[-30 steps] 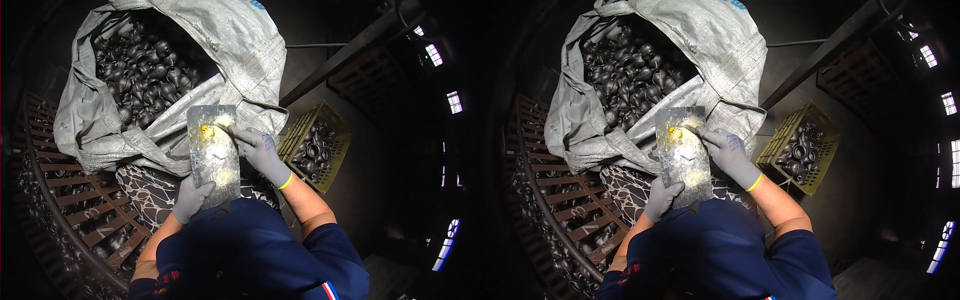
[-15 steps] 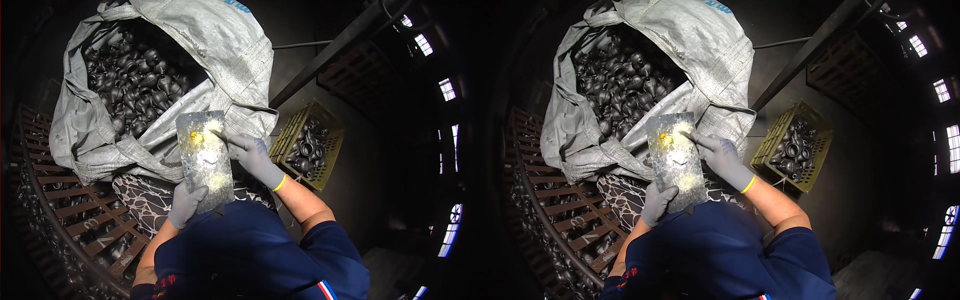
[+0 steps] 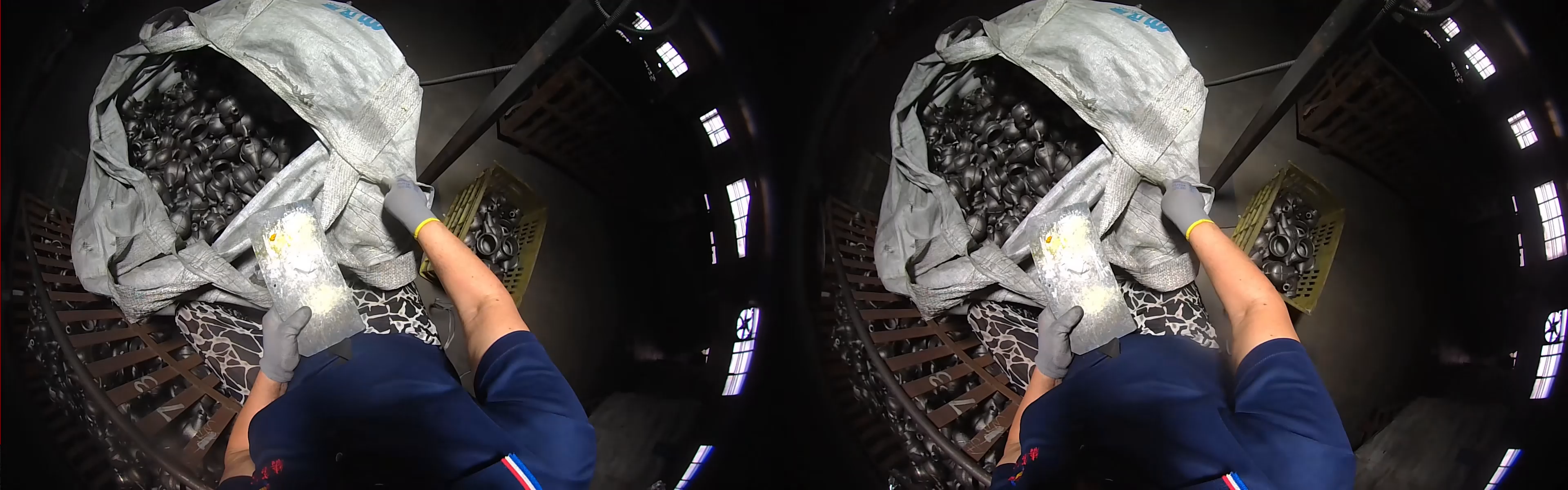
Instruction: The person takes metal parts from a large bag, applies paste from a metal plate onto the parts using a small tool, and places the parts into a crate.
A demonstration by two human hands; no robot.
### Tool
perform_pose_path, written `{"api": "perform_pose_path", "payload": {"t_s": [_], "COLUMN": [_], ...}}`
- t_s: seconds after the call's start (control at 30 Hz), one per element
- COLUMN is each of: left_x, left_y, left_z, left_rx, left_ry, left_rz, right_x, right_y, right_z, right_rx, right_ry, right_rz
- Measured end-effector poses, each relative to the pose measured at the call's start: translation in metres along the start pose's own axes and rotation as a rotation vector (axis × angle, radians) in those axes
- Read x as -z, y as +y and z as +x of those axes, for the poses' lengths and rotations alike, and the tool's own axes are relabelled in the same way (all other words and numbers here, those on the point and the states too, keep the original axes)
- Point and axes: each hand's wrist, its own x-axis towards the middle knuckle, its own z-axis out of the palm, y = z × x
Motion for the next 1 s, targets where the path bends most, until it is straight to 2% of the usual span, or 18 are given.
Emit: {"api": "perform_pose_path", "payload": {"t_s": [0.03, 0.1, 0.17, 0.2, 0.23, 0.3, 0.33, 0.37, 0.43, 0.5, 0.57, 0.63, 0.7, 0.73, 0.87, 0.97, 1.0], "left_x": [-0.001, -0.001, 0.003, 0.006, 0.008, 0.008, 0.006, 0.004, 0.005, 0.006, 0.006, 0.005, 0.004, 0.003, 0.004, 0.005, 0.007], "left_y": [0.002, 0.004, 0.001, 0.000, 0.000, 0.000, 0.002, 0.004, 0.003, 0.002, 0.000, 0.002, 0.004, 0.004, 0.006, 0.004, 0.003], "left_z": [0.000, 0.001, 0.002, 0.001, 0.002, 0.002, 0.002, 0.002, 0.002, 0.003, 0.002, 0.000, 0.000, 0.000, -0.001, 0.000, 0.000], "left_rx": [-0.011, -0.022, -0.048, -0.046, -0.032, -0.014, -0.008, -0.005, -0.009, -0.019, -0.035, -0.035, -0.040, -0.042, -0.025, -0.047, -0.048], "left_ry": [0.017, 0.036, 0.048, 0.052, 0.034, 0.013, 0.018, 0.024, 0.021, 0.024, 0.028, 0.038, 0.047, 0.047, 0.043, 0.030, 0.039], "left_rz": [0.019, 0.031, 0.000, -0.005, -0.014, -0.028, -0.038, -0.046, -0.010, 0.026, 0.056, 0.053, 0.046, 0.037, 0.020, 0.006, 0.002], "right_x": [-0.001, -0.007, -0.019, -0.019, -0.003, 0.048, 0.062, 0.059, 0.049, 0.043, 0.035, -0.003, -0.018, -0.012, -0.015, 0.014, 0.023], "right_y": [-0.004, -0.001, 0.020, 0.037, 0.039, 0.020, 0.004, 0.002, -0.003, -0.006, -0.008, 0.019, 0.026, 0.020, 0.031, 0.021, 0.024], "right_z": [0.001, -0.006, -0.002, 0.005, -0.006, -0.029, -0.041, -0.040, -0.034, -0.023, -0.010, 0.015, 0.023, 0.020, 0.028, 0.016, 0.011], "right_rx": [-0.049, 0.004, -0.020, 0.022, 0.229, -0.177, -0.202, -0.204, -0.309, -0.289, -0.326, -0.338, 0.028, -0.115, -0.126, -0.150, -0.097], "right_ry": [-0.132, -0.128, -0.264, -0.378, -0.326, -0.577, -0.482, -0.478, -0.320, -0.301, -0.304, -0.298, -0.031, -0.103, -0.151, -0.099, -0.246], "right_rz": [-0.145, -0.171, -0.186, -0.065, 0.147, 0.861, 0.995, 0.996, 1.059, 1.088, 0.950, 0.840, 0.115, 0.156, 0.006, -0.126, -0.057]}}
